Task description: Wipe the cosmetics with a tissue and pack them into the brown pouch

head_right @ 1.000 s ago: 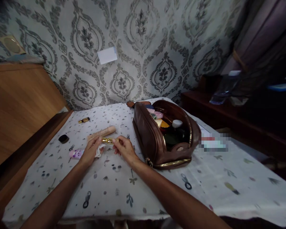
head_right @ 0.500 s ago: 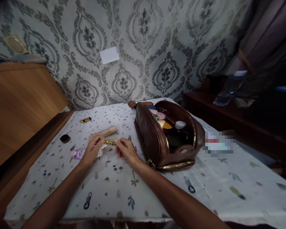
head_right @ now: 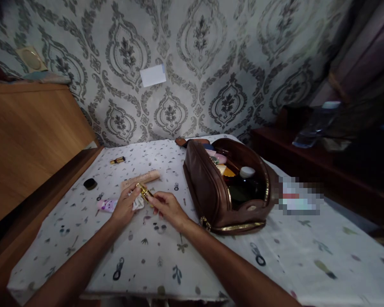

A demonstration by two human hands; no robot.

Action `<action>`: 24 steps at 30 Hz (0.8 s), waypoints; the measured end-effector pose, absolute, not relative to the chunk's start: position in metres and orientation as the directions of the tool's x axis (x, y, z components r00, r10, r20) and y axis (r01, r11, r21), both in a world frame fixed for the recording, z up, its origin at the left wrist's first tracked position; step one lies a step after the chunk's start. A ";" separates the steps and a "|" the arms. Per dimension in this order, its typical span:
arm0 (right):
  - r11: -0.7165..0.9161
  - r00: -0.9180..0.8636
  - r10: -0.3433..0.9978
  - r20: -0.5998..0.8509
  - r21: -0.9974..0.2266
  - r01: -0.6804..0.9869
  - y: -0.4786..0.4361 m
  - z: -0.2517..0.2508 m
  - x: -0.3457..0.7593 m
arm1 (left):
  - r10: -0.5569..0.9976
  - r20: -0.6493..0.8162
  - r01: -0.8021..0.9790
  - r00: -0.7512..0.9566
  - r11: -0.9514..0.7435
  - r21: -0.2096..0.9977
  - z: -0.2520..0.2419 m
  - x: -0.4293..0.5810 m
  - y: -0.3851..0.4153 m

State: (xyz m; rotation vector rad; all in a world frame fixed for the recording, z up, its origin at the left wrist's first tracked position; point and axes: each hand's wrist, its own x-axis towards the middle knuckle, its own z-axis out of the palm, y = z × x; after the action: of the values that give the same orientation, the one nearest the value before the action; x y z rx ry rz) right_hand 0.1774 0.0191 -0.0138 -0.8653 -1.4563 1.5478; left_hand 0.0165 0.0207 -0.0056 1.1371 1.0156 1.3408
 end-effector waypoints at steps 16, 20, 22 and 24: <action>-0.220 -0.552 0.828 -0.096 -0.962 -0.163 0.015 -0.013 0.176 | 0.952 0.279 0.210 -0.128 -0.249 0.945 0.001 0.012 0.015; -0.219 -0.616 0.781 -0.098 -0.968 -0.124 0.012 -0.010 0.176 | 0.942 0.296 0.246 -0.162 -0.252 0.936 -0.003 0.009 0.018; -0.194 -0.626 0.775 -0.085 -0.975 -0.108 0.011 -0.009 0.176 | 0.947 0.260 0.195 -0.189 -0.224 0.955 -0.006 0.010 0.019; -0.162 -0.608 0.792 -0.062 -0.981 -0.111 0.010 -0.010 0.176 | 0.961 0.202 0.124 -0.191 -0.180 0.976 -0.007 0.014 0.018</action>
State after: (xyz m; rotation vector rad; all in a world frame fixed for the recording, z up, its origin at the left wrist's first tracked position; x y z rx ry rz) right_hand 0.1756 0.0099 -0.0096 -0.7960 -1.4734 1.8355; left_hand 0.0135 0.0177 -0.0068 1.3306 1.3435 1.4554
